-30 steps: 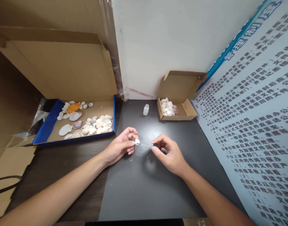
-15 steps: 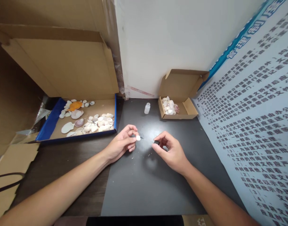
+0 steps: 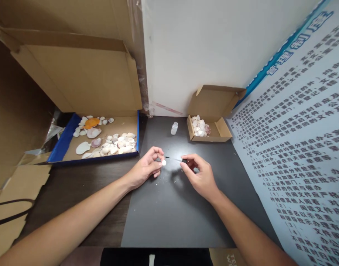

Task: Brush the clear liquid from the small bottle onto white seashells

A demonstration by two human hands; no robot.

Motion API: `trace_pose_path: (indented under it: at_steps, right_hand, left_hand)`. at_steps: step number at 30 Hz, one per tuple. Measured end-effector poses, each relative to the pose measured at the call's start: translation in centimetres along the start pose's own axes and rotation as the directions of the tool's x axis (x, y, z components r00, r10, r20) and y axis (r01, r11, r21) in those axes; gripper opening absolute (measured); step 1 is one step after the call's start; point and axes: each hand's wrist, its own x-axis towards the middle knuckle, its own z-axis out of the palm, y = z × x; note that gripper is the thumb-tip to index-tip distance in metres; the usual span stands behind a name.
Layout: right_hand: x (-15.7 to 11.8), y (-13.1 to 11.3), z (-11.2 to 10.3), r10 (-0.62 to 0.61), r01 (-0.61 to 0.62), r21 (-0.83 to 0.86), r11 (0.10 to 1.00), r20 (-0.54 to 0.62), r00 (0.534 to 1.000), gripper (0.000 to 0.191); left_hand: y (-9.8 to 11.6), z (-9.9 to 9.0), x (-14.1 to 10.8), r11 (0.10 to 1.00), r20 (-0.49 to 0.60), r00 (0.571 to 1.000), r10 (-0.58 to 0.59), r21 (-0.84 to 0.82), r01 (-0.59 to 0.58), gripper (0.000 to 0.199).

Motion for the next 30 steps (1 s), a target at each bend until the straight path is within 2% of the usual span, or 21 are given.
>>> trace_pose_path:
  at_steps: [4,8,12,15,20,24,28,30]
  right_hand:
    - [0.06,0.09,-0.14,-0.022,0.019,0.047,0.999,0.061,0.998,0.012]
    - [0.29,0.09,-0.28,0.021,-0.021,0.035,0.999,0.021,1.0,0.013]
    - [0.4,0.17,-0.42,0.048,-0.064,0.097,0.993,0.159,0.986,0.015]
    - [0.34,0.22,-0.46,0.053,-0.052,-0.018,0.998,0.026,0.998,0.012]
    - [0.17,0.08,-0.48,0.088,-0.103,0.098,0.99,0.148,0.985,0.012]
    - [0.14,-0.09,-0.55,0.073,-0.074,0.023,0.997,0.029,0.997,0.01]
    - [0.14,-0.1,-0.71,0.075,-0.09,0.116,0.989,0.123,0.99,0.011]
    - [0.12,-0.09,-0.7,0.062,-0.067,0.073,0.995,0.069,0.996,0.01]
  left_hand:
    - [-0.08,-0.06,-0.06,0.999,0.005,1.0,0.018,0.043,-0.018,0.03]
    - [-0.19,-0.27,-0.1,0.998,0.031,0.999,0.009,0.066,-0.011,0.03]
    - [-0.25,-0.21,-0.12,0.998,0.038,0.999,-0.003,0.071,0.0,0.03]
    - [-0.2,-0.15,-0.1,0.995,0.049,0.999,0.019,0.093,-0.024,0.03]
    - [-0.05,-0.16,-0.08,0.993,0.041,0.999,0.002,0.12,-0.007,0.03]
    - [-0.01,-0.11,-0.09,0.995,0.028,1.0,0.004,0.104,-0.007,0.03]
    - [-0.01,-0.08,-0.09,0.997,0.011,1.0,-0.007,0.083,0.006,0.031]
    - [-0.01,-0.09,-0.1,0.997,0.011,1.0,-0.011,0.073,0.01,0.03]
